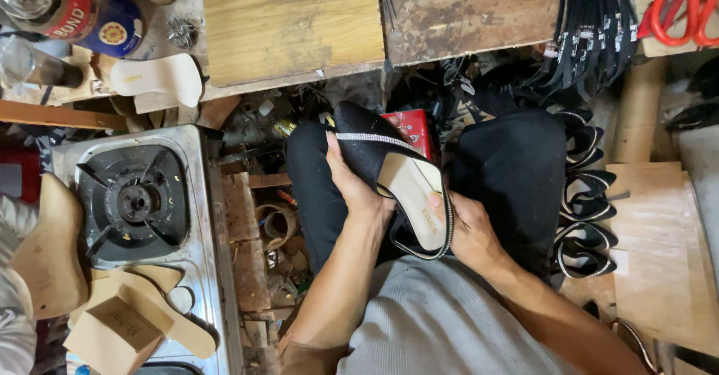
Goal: The person assembles a black high-heeled shoe by pressing a white insole into the shoe bed and smoothing the upper. They repeat the process with a second shoe, handling insoles and shoe uppers by hand.
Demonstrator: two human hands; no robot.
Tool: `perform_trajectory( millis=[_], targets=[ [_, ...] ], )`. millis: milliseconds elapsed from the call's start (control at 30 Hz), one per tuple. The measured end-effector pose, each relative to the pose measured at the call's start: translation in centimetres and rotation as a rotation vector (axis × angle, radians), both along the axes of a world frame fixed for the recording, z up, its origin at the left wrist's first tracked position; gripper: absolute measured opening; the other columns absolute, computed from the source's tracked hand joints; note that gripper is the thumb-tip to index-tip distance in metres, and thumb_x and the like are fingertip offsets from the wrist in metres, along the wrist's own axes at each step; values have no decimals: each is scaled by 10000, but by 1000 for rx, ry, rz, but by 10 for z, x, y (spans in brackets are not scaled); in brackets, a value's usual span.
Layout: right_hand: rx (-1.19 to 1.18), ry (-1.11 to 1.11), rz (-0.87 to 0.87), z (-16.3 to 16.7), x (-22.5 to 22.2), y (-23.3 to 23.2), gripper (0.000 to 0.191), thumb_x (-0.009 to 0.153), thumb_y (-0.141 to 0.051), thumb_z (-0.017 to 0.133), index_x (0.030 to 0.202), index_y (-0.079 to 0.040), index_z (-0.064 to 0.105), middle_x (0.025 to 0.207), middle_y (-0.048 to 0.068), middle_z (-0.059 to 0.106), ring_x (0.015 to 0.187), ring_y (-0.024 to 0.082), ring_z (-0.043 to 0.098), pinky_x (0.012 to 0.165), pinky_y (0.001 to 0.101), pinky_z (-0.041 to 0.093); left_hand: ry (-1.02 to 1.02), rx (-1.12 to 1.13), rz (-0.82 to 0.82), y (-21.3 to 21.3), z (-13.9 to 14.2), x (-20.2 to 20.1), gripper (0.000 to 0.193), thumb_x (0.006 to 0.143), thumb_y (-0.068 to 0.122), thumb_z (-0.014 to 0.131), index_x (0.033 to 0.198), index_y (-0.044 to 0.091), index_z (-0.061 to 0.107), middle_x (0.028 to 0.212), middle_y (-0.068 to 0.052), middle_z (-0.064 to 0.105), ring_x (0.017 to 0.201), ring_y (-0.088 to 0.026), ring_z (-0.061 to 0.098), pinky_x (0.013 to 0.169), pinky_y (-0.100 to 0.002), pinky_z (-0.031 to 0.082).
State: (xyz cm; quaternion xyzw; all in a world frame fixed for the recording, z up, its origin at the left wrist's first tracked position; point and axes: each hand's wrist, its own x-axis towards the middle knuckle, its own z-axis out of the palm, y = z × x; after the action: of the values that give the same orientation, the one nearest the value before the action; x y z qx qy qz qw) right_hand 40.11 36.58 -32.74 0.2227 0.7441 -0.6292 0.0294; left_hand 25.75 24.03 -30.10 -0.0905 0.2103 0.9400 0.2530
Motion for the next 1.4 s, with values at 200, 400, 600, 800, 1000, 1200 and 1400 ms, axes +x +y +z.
perform_trajectory(
  millis=[200,400,600,800,1000,1200,1400],
  targets=[
    [-229,78,-19,-10,1,-4,262,1052,-220,557,1148,-29,708,816,-31,620,711,45,512,622,233,454,-43,-22,48,-5,0,-6,894,978,731,352,1157,-92,654,979,-201,705,879,-307,681,808,-412,567],
    [-52,86,-77,-24,11,-6,226,1055,-172,552,1102,-12,705,807,-10,667,735,49,585,639,234,503,-17,37,78,-7,0,-7,884,1005,713,358,1179,-107,637,1015,-207,706,921,-311,679,843,-412,558],
    [12,233,-31,-32,17,-10,271,1139,-198,467,1205,-18,658,921,-8,667,844,64,583,738,245,513,-97,25,158,-12,4,-9,894,986,719,357,1203,-103,637,1016,-198,709,909,-312,677,836,-416,562],
    [-819,69,-205,-20,12,-24,390,961,-280,418,1251,-69,570,1116,0,728,992,164,730,852,359,635,-17,16,235,-17,11,-7,895,985,735,356,1233,-81,631,1053,-203,710,938,-319,673,862,-427,556],
    [-508,78,-49,20,-12,23,410,1074,-313,495,1265,14,651,1103,81,727,991,176,681,888,331,558,213,403,20,-47,5,-10,803,1051,694,347,1295,-19,621,1222,-216,693,1067,-324,668,991,-466,537],
    [41,-141,252,42,-44,64,441,1026,-379,524,1138,-24,760,956,64,776,876,140,680,786,299,544,580,-219,-687,-48,-21,-16,623,1068,499,535,1464,18,524,1429,-205,610,1315,-293,591,1127,-443,460],
    [-498,95,-38,32,-56,48,431,1052,-375,552,1194,3,703,922,79,732,822,134,684,744,269,553,525,-448,-680,-34,-12,-5,618,987,274,662,1534,69,459,1445,-156,573,1303,-254,541,1127,-380,417]
  ],
)
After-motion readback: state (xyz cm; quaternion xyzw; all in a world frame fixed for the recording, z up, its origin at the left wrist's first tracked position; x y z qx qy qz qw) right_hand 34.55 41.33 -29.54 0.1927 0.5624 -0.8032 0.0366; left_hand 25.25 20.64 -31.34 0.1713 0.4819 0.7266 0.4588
